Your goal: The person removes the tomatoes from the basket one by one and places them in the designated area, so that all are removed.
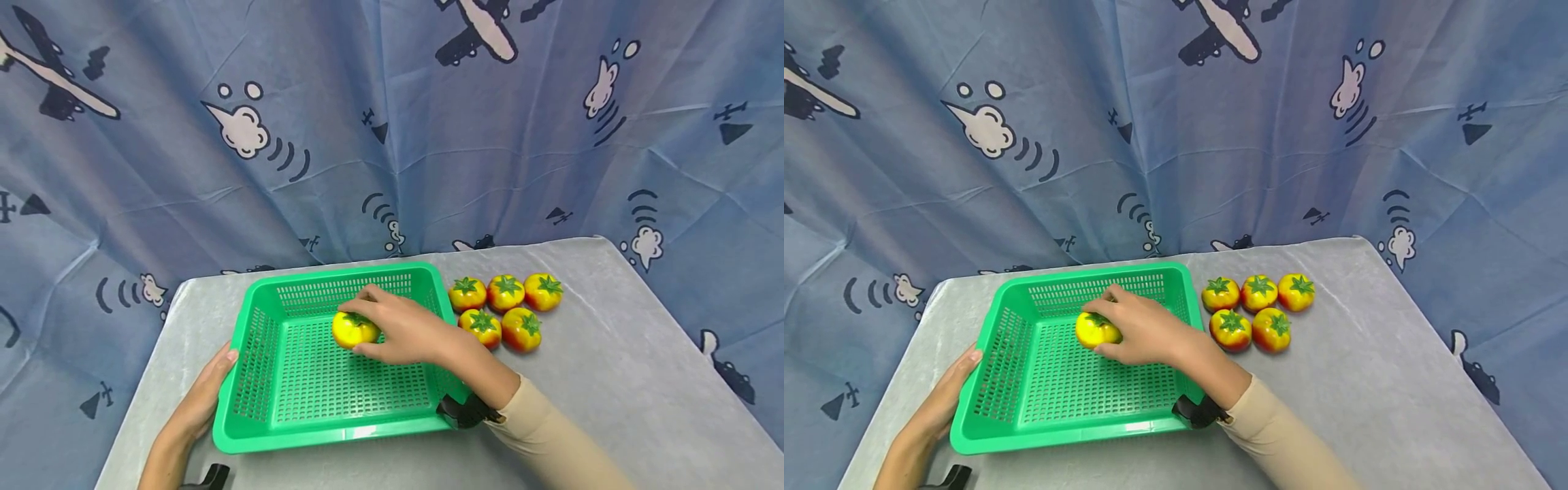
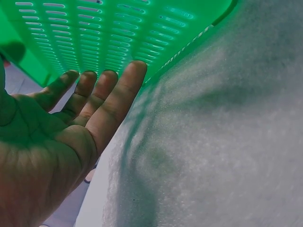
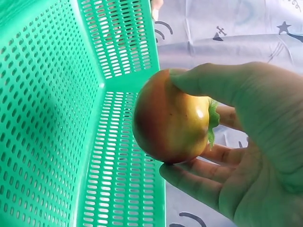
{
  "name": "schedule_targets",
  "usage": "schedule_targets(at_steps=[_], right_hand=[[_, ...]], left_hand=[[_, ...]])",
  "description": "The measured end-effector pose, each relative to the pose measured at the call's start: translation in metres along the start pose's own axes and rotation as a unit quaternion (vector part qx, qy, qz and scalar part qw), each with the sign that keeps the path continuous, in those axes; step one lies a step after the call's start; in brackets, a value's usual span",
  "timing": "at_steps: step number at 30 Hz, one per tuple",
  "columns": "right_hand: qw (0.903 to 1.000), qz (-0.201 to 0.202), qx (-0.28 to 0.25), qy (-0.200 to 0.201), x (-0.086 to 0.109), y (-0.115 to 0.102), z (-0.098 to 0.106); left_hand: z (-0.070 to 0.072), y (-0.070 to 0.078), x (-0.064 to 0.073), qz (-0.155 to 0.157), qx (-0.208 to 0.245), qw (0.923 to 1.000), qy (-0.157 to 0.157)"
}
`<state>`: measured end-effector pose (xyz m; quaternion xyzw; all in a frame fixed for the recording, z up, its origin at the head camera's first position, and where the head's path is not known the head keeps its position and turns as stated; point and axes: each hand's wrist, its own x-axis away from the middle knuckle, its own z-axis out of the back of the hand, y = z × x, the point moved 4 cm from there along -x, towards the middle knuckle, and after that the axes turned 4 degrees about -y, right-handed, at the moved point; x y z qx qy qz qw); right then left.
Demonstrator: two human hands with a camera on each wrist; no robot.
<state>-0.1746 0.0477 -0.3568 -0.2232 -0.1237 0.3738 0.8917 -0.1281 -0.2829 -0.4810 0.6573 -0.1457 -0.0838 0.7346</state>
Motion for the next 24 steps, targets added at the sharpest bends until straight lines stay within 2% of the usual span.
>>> schedule_targets(at_steps=[6,14,24], right_hand=[[0.9999,-0.003,-0.006,0.015,0.011,0.004,0.005],[0.9988,0.001,-0.022,0.043,0.027,0.005,0.014],[0.9955,-0.015,-0.026,0.09,0.053,0.024,0.02]], left_hand=[[0.0,0.003,-0.002,-0.002,-0.019,0.9998,0.003],[0.001,0.004,-0.004,-0.014,-0.018,0.9997,-0.004],[-0.002,0.0,-0.003,0.001,-0.004,1.0,0.0]])
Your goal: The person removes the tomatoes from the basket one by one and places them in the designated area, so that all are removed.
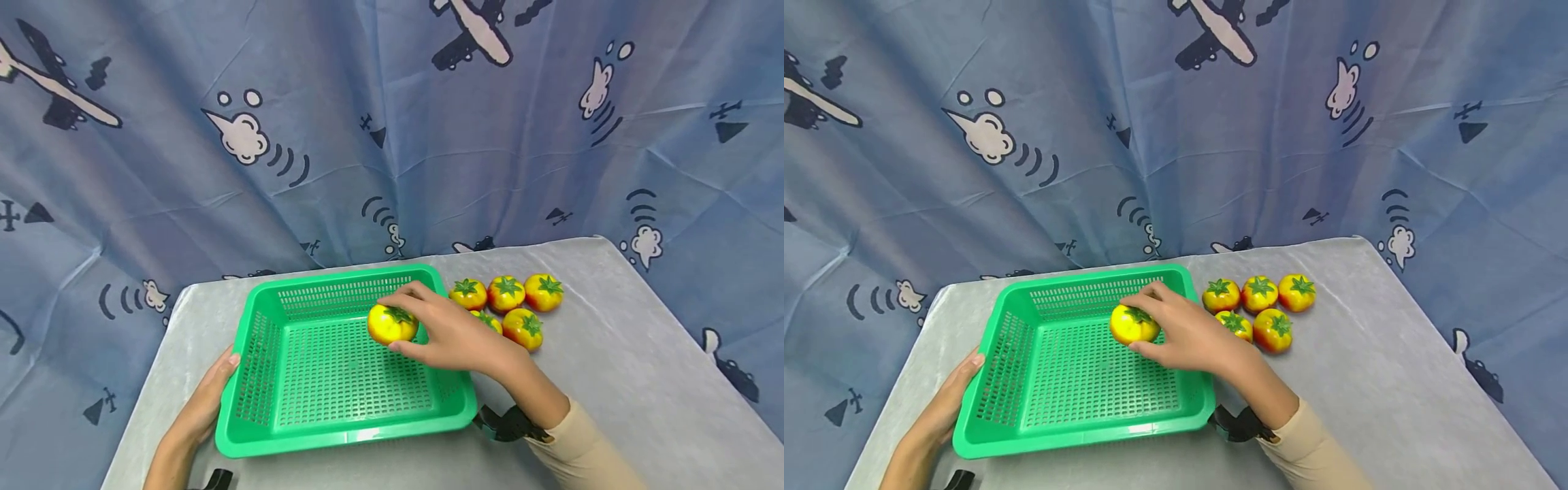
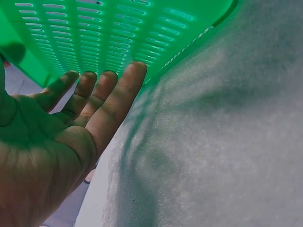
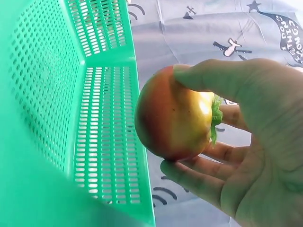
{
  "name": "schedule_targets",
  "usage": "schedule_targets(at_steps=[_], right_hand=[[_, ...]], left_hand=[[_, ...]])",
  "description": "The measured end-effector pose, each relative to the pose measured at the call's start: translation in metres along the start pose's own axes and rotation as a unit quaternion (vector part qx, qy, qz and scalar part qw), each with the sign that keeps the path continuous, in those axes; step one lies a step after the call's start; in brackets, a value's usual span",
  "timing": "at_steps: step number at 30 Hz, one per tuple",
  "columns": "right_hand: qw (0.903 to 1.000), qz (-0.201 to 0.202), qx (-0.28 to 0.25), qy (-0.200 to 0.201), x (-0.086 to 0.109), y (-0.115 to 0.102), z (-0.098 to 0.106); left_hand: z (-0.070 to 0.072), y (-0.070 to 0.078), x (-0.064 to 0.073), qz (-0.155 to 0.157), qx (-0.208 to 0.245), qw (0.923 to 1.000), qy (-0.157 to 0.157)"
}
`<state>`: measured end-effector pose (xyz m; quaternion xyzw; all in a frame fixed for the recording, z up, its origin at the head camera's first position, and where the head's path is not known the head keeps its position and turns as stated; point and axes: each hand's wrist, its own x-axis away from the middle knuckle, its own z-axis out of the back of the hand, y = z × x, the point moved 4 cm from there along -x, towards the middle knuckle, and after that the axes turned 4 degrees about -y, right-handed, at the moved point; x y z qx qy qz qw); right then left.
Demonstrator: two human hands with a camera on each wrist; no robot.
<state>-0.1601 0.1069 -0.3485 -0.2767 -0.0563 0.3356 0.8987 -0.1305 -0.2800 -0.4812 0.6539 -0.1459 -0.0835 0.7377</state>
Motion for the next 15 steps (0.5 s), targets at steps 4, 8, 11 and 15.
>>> schedule_targets(at_steps=[4,8,11,15], right_hand=[[0.9999,-0.005,-0.003,0.011,0.009,0.007,0.001],[0.9995,-0.019,-0.003,0.027,0.02,0.015,0.003],[0.9985,-0.03,-0.006,0.045,0.029,0.021,0.006],[0.9965,-0.034,-0.01,0.075,0.039,0.029,0.009]], left_hand=[[0.0,-0.001,0.001,0.0,0.008,1.0,-0.003],[-0.001,0.0,0.001,0.003,-0.001,1.0,0.002],[-0.001,0.0,0.002,0.006,-0.008,0.9999,0.005],[0.0,0.0,0.002,0.005,-0.011,0.9999,0.006]])
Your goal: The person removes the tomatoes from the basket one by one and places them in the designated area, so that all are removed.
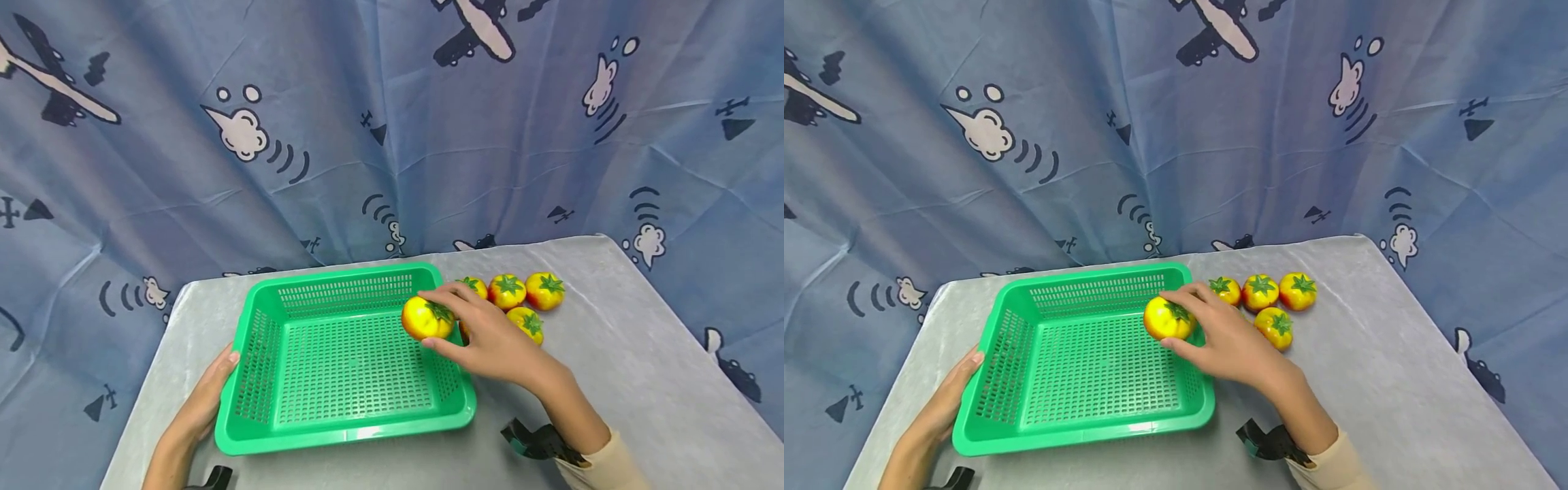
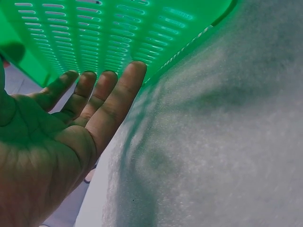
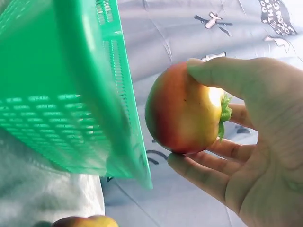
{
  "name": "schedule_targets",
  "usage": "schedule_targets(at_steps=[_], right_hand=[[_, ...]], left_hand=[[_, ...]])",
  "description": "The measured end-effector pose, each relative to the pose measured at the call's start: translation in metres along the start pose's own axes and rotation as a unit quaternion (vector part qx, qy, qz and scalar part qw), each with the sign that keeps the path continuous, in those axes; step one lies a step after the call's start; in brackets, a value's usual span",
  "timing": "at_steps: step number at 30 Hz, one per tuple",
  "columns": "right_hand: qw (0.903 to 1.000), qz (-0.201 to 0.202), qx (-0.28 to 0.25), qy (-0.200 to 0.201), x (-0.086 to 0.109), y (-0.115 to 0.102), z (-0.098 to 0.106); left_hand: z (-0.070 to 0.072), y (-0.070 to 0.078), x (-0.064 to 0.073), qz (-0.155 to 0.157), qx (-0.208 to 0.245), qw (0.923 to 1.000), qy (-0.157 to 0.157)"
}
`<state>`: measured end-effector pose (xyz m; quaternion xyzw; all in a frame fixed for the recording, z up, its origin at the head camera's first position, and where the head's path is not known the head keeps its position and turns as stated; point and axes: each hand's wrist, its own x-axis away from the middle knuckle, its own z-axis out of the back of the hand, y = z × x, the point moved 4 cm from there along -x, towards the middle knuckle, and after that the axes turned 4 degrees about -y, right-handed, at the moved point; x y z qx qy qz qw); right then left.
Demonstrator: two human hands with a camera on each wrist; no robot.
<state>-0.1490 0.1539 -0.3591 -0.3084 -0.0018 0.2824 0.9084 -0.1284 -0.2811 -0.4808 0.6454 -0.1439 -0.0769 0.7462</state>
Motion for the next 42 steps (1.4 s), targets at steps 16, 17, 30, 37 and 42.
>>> schedule_targets(at_steps=[16,17,30,37,42], right_hand=[[0.9981,-0.024,-0.009,0.056,0.027,0.019,0.007],[0.9979,-0.027,-0.008,0.058,0.028,0.02,0.007],[0.9948,-0.04,0.025,0.091,0.045,0.029,0.018],[0.994,-0.056,0.022,0.092,0.052,0.036,0.024],[0.9921,-0.069,0.026,0.101,0.058,0.044,0.031]], left_hand=[[0.0,0.0,0.002,-0.019,0.023,0.9993,-0.023],[0.0,0.0,0.001,-0.017,0.023,0.9993,-0.022],[-0.001,-0.001,0.0,-0.013,0.02,0.9996,-0.015],[-0.002,-0.001,0.0,-0.016,0.026,0.9994,-0.017],[0.0,-0.001,0.0,-0.016,0.029,0.9993,-0.019]])
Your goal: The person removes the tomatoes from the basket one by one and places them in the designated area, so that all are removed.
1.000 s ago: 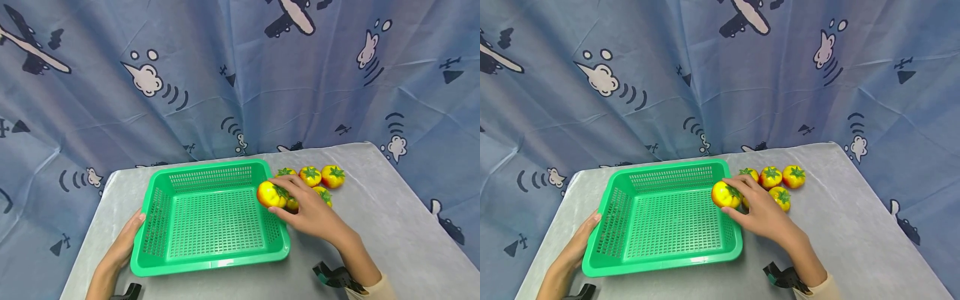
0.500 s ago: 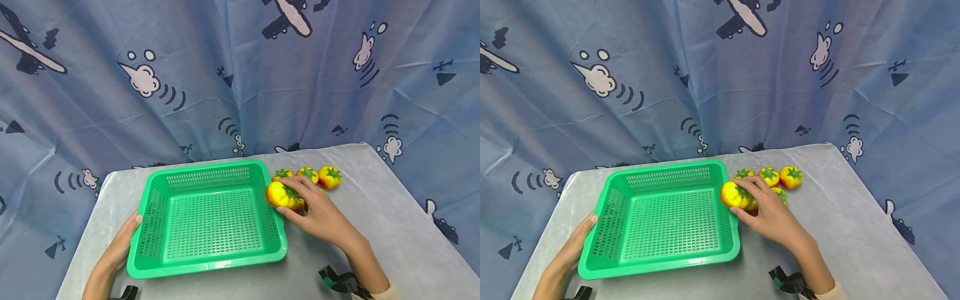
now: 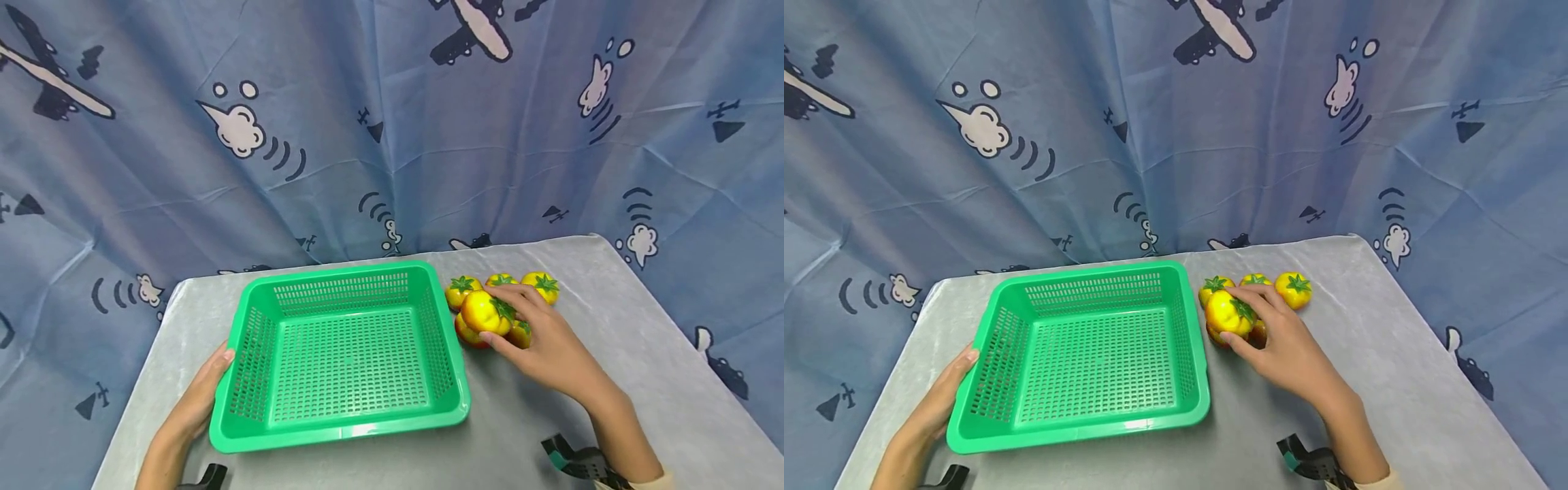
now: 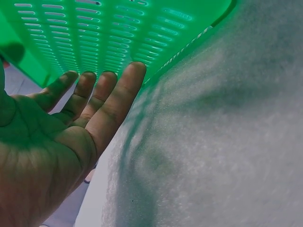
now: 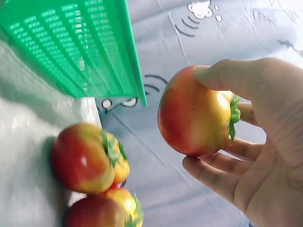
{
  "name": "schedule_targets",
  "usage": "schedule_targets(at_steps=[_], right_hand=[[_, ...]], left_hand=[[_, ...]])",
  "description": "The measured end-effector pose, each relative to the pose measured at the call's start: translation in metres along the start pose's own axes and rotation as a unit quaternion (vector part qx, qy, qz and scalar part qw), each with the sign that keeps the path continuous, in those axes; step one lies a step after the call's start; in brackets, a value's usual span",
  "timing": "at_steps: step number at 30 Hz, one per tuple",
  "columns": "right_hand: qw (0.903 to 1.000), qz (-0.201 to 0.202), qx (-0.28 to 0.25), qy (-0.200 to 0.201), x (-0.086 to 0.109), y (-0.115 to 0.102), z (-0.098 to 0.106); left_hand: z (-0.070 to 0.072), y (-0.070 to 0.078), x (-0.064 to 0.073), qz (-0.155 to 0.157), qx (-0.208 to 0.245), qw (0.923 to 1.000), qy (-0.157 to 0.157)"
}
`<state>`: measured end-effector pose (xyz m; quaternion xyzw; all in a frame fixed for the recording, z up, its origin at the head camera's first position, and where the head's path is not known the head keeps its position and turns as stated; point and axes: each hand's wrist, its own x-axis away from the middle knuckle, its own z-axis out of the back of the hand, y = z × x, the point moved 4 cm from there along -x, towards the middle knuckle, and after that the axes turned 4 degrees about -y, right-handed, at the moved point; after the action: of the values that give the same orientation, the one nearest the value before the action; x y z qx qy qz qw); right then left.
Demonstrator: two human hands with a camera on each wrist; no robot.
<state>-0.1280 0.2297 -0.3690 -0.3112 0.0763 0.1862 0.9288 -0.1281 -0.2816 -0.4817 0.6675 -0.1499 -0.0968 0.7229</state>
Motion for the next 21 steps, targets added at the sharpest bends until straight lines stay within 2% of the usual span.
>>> schedule_targets(at_steps=[7,13,21], right_hand=[[0.9997,-0.002,-0.006,0.023,0.003,0.014,0.004],[0.9995,-0.005,-0.004,0.032,0.003,0.028,0.008],[0.9991,-0.028,0.004,0.03,0.007,0.045,0.015]], left_hand=[[0.005,-0.003,0.007,0.009,-0.007,0.9998,0.014],[0.006,-0.003,0.008,0.001,0.008,1.0,-0.006],[0.001,0.001,0.002,-0.01,0.005,0.9998,-0.015]])
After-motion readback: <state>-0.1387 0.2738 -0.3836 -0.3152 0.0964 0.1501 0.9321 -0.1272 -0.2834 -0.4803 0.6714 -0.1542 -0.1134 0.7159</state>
